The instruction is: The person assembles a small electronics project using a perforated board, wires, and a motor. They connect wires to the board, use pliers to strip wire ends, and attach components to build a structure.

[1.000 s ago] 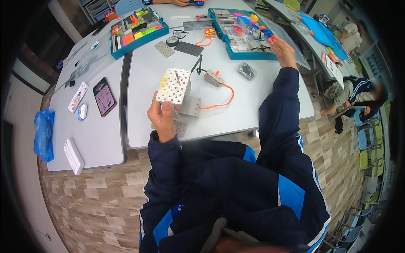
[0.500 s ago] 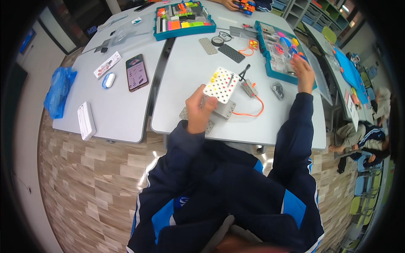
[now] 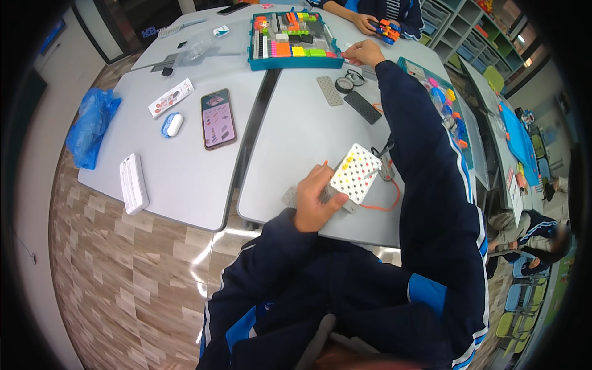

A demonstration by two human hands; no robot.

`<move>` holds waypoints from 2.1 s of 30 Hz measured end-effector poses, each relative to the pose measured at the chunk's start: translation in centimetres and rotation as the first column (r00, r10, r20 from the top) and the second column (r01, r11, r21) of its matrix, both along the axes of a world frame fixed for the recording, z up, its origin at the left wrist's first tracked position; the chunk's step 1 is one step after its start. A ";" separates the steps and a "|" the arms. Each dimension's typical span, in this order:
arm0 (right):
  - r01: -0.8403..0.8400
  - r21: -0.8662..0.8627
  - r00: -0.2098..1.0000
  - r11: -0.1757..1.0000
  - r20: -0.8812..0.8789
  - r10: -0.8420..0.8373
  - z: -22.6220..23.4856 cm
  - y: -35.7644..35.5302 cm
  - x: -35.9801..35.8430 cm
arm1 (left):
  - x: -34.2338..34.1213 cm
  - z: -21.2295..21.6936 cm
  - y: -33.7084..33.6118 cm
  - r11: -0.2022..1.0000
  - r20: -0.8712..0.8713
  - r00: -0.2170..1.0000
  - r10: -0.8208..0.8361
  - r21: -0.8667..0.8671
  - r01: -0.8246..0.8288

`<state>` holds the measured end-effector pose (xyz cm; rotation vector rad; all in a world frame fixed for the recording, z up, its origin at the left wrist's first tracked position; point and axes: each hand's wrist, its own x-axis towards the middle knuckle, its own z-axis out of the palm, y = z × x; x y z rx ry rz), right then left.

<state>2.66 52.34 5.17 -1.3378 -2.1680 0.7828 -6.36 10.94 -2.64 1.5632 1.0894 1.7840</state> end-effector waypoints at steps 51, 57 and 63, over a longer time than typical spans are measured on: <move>-0.305 0.271 0.572 0.913 0.818 -0.051 10.3 1.4 -7.4 | 0.3 -0.7 0.3 0.999 0.033 0.999 0.022 0.047 -0.023; -0.316 0.240 0.314 0.918 0.940 -0.137 8.8 3.7 -6.5 | 0.4 -1.3 0.3 1.000 0.071 0.997 0.007 0.023 -0.009; -0.508 -0.024 0.742 0.861 0.496 0.451 8.8 -8.1 2.7 | 0.3 -1.1 0.1 0.999 0.095 0.995 -0.025 -0.033 0.029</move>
